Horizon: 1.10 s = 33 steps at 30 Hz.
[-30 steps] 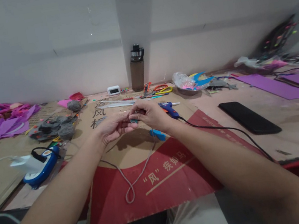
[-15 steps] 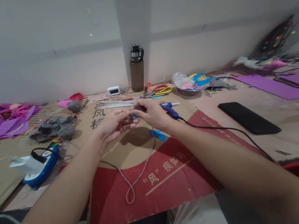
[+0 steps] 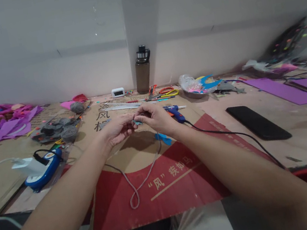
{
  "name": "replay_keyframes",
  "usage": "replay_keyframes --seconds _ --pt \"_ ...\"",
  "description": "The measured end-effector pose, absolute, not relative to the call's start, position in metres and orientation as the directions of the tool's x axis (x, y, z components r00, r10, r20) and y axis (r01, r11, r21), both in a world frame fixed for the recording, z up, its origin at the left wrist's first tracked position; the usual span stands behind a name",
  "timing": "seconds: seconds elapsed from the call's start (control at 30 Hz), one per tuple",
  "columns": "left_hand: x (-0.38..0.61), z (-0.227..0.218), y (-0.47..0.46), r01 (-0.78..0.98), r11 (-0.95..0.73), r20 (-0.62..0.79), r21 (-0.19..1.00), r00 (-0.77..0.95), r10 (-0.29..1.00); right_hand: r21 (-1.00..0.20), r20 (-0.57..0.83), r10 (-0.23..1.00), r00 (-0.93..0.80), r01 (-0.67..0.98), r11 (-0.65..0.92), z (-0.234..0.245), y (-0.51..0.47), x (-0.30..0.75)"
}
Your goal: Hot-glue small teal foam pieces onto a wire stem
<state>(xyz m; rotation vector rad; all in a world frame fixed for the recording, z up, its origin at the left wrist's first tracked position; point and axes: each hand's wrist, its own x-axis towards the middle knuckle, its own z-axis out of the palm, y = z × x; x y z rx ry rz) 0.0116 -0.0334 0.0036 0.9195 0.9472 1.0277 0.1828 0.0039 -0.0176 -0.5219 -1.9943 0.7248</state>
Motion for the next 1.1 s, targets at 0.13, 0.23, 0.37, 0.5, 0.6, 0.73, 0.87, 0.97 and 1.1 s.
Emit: replay_keyframes --seconds 0.13,0.23,0.37,0.5,0.6,0.73,0.87,0.97,1.1 --pt "0.013 0.004 -0.033 -0.237 0.178 -0.128 0.955 0.212 0.969 -0.618 0.658 0.588 -0.47 0.109 0.778 -0.016 0.004 0.184" --pt "0.015 0.005 -0.034 -0.192 0.085 -0.074 0.978 0.068 0.995 -0.526 0.704 0.553 -0.446 0.196 0.828 -0.015 0.004 0.185" --pt "0.02 0.008 -0.036 -0.195 0.007 -0.018 0.981 -0.055 0.998 -0.421 0.751 0.507 -0.422 0.286 0.861 -0.015 0.002 0.186" --pt "0.022 0.01 -0.038 -0.261 -0.037 0.009 0.964 -0.109 0.994 -0.433 0.754 0.545 -0.366 0.346 0.832 -0.014 0.0 0.186" --pt "0.024 0.01 -0.039 -0.292 -0.048 0.025 0.955 -0.083 0.996 -0.475 0.732 0.58 -0.359 0.342 0.811 -0.013 -0.001 0.187" --pt "0.025 0.01 -0.04 -0.298 -0.061 0.046 0.953 -0.056 0.997 -0.541 0.713 0.627 -0.314 0.323 0.776 -0.013 -0.002 0.186" --pt "0.027 0.012 -0.042 -0.251 -0.062 0.046 0.966 -0.067 0.997 -0.58 0.691 0.665 -0.284 0.331 0.744 -0.012 -0.003 0.185" --pt "0.029 0.014 -0.045 -0.222 -0.072 0.058 0.972 -0.069 0.996 -0.585 0.673 0.679 -0.295 0.349 0.732 -0.011 -0.005 0.185" --pt "0.031 0.016 -0.047 -0.219 -0.067 0.056 0.974 -0.054 0.997 -0.626 0.622 0.713 -0.323 0.342 0.701 -0.011 -0.005 0.184"
